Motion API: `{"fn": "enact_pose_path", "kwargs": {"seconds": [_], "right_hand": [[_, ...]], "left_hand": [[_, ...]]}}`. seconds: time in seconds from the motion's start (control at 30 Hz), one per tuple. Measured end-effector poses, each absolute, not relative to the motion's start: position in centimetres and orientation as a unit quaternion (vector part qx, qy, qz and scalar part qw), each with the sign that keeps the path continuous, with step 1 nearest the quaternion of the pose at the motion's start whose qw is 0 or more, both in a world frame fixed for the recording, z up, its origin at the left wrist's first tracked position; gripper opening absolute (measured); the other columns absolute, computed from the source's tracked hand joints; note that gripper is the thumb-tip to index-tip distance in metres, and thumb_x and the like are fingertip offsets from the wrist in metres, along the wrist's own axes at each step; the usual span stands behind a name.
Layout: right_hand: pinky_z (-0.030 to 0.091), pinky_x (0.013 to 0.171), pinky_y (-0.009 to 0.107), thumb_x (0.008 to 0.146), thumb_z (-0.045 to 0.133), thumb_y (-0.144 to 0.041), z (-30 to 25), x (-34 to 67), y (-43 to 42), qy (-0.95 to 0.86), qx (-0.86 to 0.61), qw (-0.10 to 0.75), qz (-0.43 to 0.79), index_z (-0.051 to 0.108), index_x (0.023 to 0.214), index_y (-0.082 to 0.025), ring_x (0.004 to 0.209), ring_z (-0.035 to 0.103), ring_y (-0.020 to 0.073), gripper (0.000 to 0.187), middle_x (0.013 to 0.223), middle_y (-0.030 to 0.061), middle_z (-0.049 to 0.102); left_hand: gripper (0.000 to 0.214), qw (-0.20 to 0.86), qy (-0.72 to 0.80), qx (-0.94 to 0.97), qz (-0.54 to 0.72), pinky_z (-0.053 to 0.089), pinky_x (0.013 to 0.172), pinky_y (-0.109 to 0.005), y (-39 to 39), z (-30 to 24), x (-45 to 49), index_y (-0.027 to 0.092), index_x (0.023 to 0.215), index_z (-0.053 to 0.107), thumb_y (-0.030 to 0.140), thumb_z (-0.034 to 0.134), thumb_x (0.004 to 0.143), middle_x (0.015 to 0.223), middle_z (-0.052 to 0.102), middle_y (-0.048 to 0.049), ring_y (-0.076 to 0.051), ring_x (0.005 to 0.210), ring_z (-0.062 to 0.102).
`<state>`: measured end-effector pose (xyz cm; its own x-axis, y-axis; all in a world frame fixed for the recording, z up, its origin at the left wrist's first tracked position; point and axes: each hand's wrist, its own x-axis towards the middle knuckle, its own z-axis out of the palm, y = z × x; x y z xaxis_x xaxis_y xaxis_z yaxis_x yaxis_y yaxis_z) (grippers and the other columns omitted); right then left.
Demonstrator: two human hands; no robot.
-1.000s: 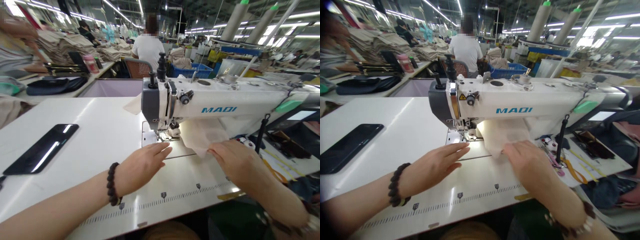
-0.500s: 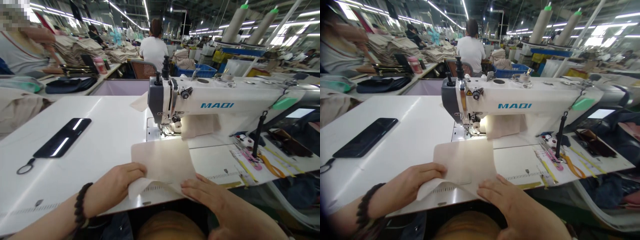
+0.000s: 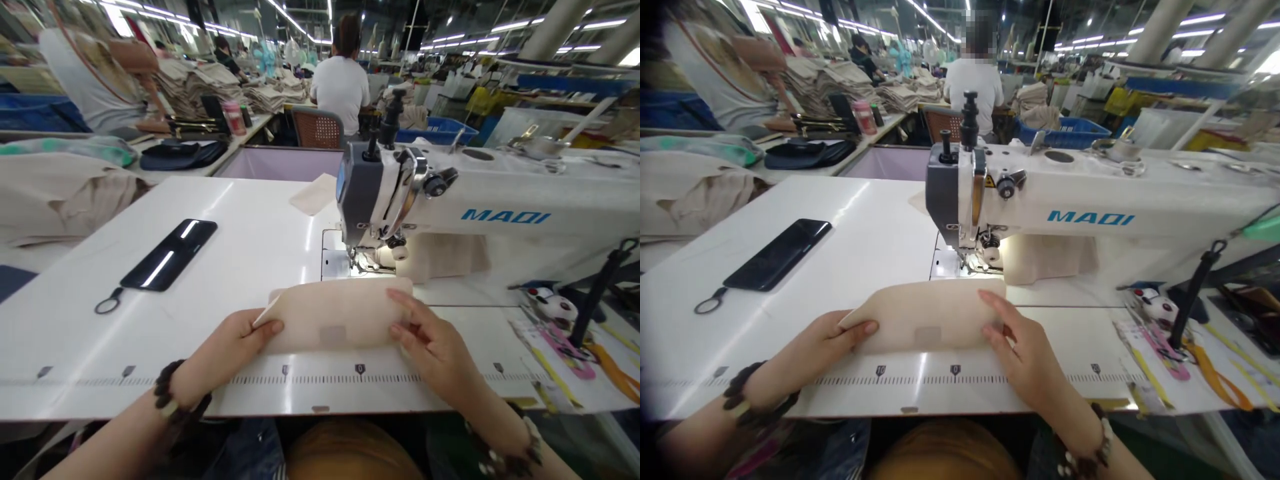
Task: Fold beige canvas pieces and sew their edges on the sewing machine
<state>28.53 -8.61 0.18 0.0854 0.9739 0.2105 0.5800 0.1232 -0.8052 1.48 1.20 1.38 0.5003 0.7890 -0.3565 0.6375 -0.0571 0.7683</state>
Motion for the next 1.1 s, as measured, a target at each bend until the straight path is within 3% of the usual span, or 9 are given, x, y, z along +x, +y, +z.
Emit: {"fn": "enact_pose_path", "kwargs": {"seconds": [0.07, 0.17, 0.27, 0.37, 0.43, 0.57, 0.7, 1.1], "right_hand": [[0.052, 0.072, 0.03, 0.085, 0.045, -0.024, 0.3, 28.2, -8.5, -0.669, -0.626, 0.355, 0.186, 0.061, 0.107, -0.021, 0.083, 0.065, 0.0184, 0.028, 0.092, 0.0063, 0.069], [0.052, 0.074, 0.029, 0.086, 0.043, -0.024, 0.4, 27.5, -9.0, -0.693, -0.631, 0.323, 0.132, 0.064, 0.099, -0.02, 0.083, 0.065, 0.0184, 0.025, 0.092, 0.0065, 0.069], [0.053, 0.07, 0.026, 0.086, 0.043, -0.024, 0.2, 26.9, -9.7, -0.701, -0.635, 0.308, 0.106, 0.063, 0.101, -0.02, 0.081, 0.065, 0.0171, 0.026, 0.09, 0.0061, 0.068], [0.052, 0.063, 0.023, 0.086, 0.044, -0.027, -0.1, 26.6, -10.0, -0.699, -0.643, 0.304, 0.077, 0.062, 0.104, -0.019, 0.075, 0.064, 0.016, 0.027, 0.083, 0.0057, 0.066], [0.051, 0.059, 0.022, 0.087, 0.044, -0.029, -0.5, 26.5, -9.9, -0.699, -0.645, 0.303, 0.061, 0.062, 0.103, -0.018, 0.069, 0.063, 0.015, 0.027, 0.075, 0.0045, 0.062], [0.051, 0.06, 0.022, 0.088, 0.043, -0.03, -1.4, 26.7, -9.9, -0.683, -0.665, 0.297, 0.053, 0.062, 0.102, -0.018, 0.069, 0.062, 0.0147, 0.027, 0.076, 0.0036, 0.061], [0.051, 0.065, 0.022, 0.087, 0.047, -0.031, -2.1, 27.3, -10.2, -0.698, -0.664, 0.266, 0.039, 0.061, 0.105, -0.019, 0.075, 0.064, 0.0157, 0.026, 0.083, 0.0039, 0.063], [0.054, 0.062, 0.024, 0.085, 0.048, -0.034, -2.6, 28.0, -10.0, -0.733, -0.641, 0.227, 0.016, 0.059, 0.108, -0.022, 0.079, 0.066, 0.0193, 0.029, 0.091, 0.0049, 0.067]], "left_hand": [[0.036, 0.471, 0.493, 0.726, 0.088, 0.043, 0.051, -0.024, 1.2, 1.5, 1.6, 0.018, 0.068, 0.053, 0.048, 0.04, 0.082, 0.06, 0.058, 0.0009, -0.017, 0.056, 0.054], [0.028, 0.405, 0.489, 0.765, 0.107, 0.044, 0.054, -0.025, 0.8, 1.2, 1.8, 0.018, 0.072, 0.055, 0.04, 0.04, 0.083, 0.062, 0.057, 0.0012, -0.016, 0.058, 0.054], [0.03, 0.315, 0.503, 0.79, 0.157, 0.047, 0.059, -0.027, 0.0, 0.3, 1.6, 0.018, 0.107, 0.054, 0.032, 0.045, 0.081, 0.074, 0.061, -0.0005, -0.016, 0.063, 0.057], [0.054, 0.225, 0.507, 0.801, 0.227, 0.05, 0.063, -0.028, -0.8, -0.6, 1.2, 0.019, 0.133, 0.031, 0.028, 0.047, 0.082, 0.09, 0.062, -0.0037, -0.016, 0.069, 0.059], [0.048, 0.204, 0.475, 0.822, 0.239, 0.051, 0.067, -0.026, -1.0, -0.8, 1.1, 0.021, 0.132, 0.034, 0.026, 0.045, 0.085, 0.095, 0.061, -0.004, -0.015, 0.074, 0.06], [0.025, 0.207, 0.433, 0.85, 0.219, 0.051, 0.073, -0.023, -0.7, -0.7, 1.2, 0.019, 0.108, 0.057, 0.021, 0.043, 0.088, 0.092, 0.06, -0.0036, -0.013, 0.081, 0.06], [0.027, 0.187, 0.459, 0.844, 0.204, 0.052, 0.073, -0.026, -0.3, -0.7, 1.5, 0.015, 0.112, 0.055, 0.021, 0.046, 0.087, 0.092, 0.059, -0.0053, -0.014, 0.079, 0.06], [0.026, 0.21, 0.482, 0.837, 0.151, 0.052, 0.07, -0.029, 0.0, 0.2, 2.0, 0.016, 0.11, 0.055, 0.018, 0.047, 0.085, 0.088, 0.055, -0.0043, -0.015, 0.074, 0.058]]}}
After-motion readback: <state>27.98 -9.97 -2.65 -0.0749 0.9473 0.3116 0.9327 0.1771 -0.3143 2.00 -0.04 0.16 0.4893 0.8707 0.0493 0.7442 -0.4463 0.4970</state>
